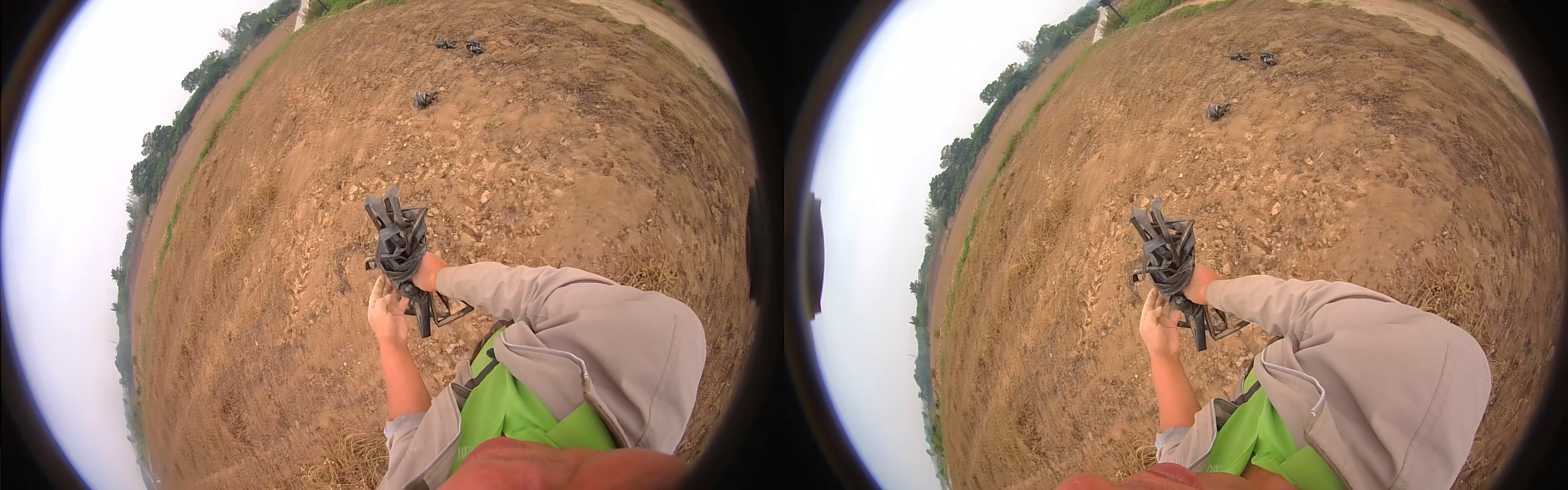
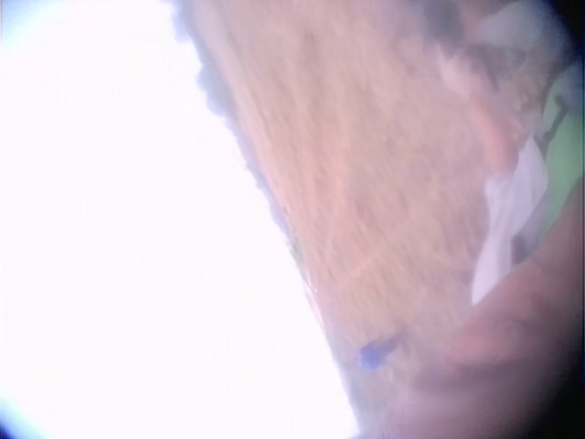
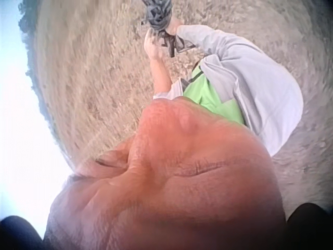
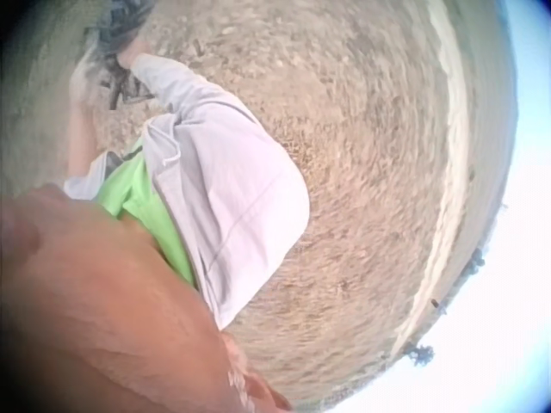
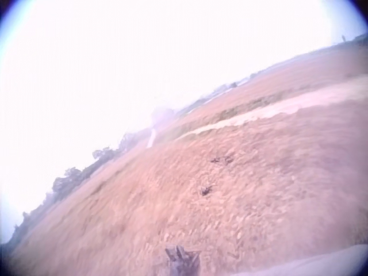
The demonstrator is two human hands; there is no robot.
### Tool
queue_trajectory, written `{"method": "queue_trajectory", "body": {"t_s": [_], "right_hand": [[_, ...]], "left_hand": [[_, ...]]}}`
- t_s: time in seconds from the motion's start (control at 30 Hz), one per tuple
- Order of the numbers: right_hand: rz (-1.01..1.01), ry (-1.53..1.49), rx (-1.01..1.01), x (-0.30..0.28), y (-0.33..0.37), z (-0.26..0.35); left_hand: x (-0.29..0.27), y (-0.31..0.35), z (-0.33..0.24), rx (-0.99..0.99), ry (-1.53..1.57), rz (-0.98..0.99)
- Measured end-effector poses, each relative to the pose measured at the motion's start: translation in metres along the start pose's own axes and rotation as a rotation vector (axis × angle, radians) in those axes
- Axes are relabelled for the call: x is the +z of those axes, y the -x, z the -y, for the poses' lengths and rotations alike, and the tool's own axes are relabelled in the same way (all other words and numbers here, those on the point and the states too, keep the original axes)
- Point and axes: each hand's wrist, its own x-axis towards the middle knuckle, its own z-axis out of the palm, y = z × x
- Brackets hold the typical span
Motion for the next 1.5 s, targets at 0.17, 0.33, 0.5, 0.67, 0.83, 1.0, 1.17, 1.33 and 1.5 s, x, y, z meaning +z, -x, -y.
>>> {"method": "queue_trajectory", "body": {"t_s": [0.17,0.33,0.5,0.67,0.83,1.0,1.17,1.33,1.5], "right_hand": [[0.145,-0.127,-0.098,-0.007,0.004,-0.007],[0.2,-0.079,-0.074,-0.016,0.018,0.007],[0.159,-0.031,0.161,-0.016,0.027,0.013],[0.105,-0.069,-0.046,-0.014,0.034,0.007],[0.139,-0.307,-0.111,0.001,0.021,-0.005],[0.074,-0.338,-0.159,0.014,0.009,-0.021],[0.106,-0.316,-0.098,0.007,0.009,-0.015],[0.283,-0.352,0.028,-0.014,0.011,-0.002],[0.365,-0.601,0.047,-0.022,0.019,0.001]], "left_hand": [[-0.027,-0.013,-0.002,0.066,-0.556,0.065],[-0.032,-0.006,0.0,-0.178,-0.252,0.191],[-0.024,-0.002,-0.006,-0.187,-0.367,0.172],[-0.033,-0.004,0.001,-0.182,-0.307,0.188],[-0.04,0.001,0.007,-0.096,-0.267,0.207],[-0.029,0.011,0.005,0.372,-0.907,0.096],[-0.019,0.016,0.003,0.942,-1.334,0.047],[-0.015,0.02,0.006,0.846,-1.261,-0.053],[-0.013,0.016,0.014,0.153,-0.721,-0.153]]}}
